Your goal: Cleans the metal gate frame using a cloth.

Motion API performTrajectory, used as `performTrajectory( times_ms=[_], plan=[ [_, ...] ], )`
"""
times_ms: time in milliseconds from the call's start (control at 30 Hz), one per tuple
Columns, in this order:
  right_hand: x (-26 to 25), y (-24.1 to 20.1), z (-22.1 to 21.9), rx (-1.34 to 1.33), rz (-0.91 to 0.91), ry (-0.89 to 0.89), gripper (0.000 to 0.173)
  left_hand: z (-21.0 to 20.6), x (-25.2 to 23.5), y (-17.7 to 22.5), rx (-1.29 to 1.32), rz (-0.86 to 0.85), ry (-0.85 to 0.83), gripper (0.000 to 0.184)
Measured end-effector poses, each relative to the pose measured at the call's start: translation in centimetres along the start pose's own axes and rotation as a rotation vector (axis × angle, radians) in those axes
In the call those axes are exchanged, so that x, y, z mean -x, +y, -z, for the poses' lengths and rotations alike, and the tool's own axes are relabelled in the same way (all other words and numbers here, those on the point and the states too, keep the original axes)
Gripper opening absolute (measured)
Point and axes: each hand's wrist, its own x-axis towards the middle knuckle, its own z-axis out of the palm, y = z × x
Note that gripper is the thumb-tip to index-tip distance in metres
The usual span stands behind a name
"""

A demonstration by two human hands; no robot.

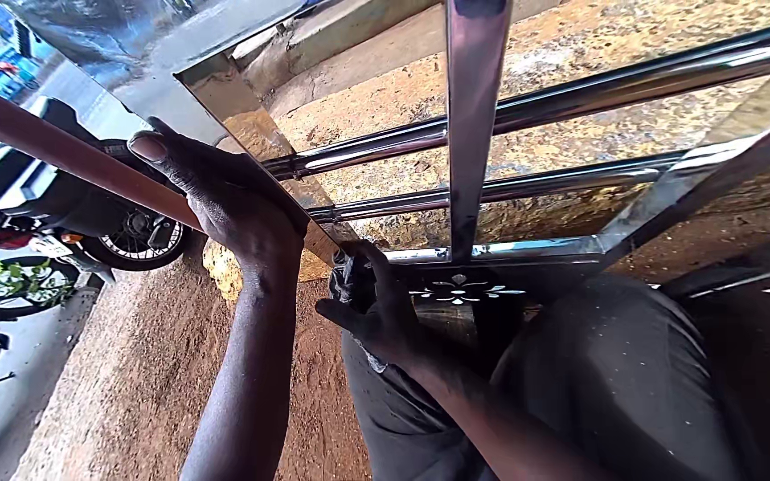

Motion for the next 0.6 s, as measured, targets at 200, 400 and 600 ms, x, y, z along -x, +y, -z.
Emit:
performTrajectory(
  times_ms=[200, 400, 600],
  plan=[
    [1.5, 0.7, 0.0, 0.023, -0.063, 0.006, 0.088, 0.2, 0.1, 0.5, 0.012, -0.002, -0.021, 0.041],
    [1.3, 0.2, -0.3, -0.018, -0.070, -0.019, 0.089, 0.3, 0.3, 0.9, 0.017, -0.010, -0.013, 0.051],
    [0.9, -0.6, 0.0, -0.045, -0.056, -0.020, 0.088, 0.2, 0.3, 0.7, 0.038, -0.011, 0.020, 0.040]
  ],
)
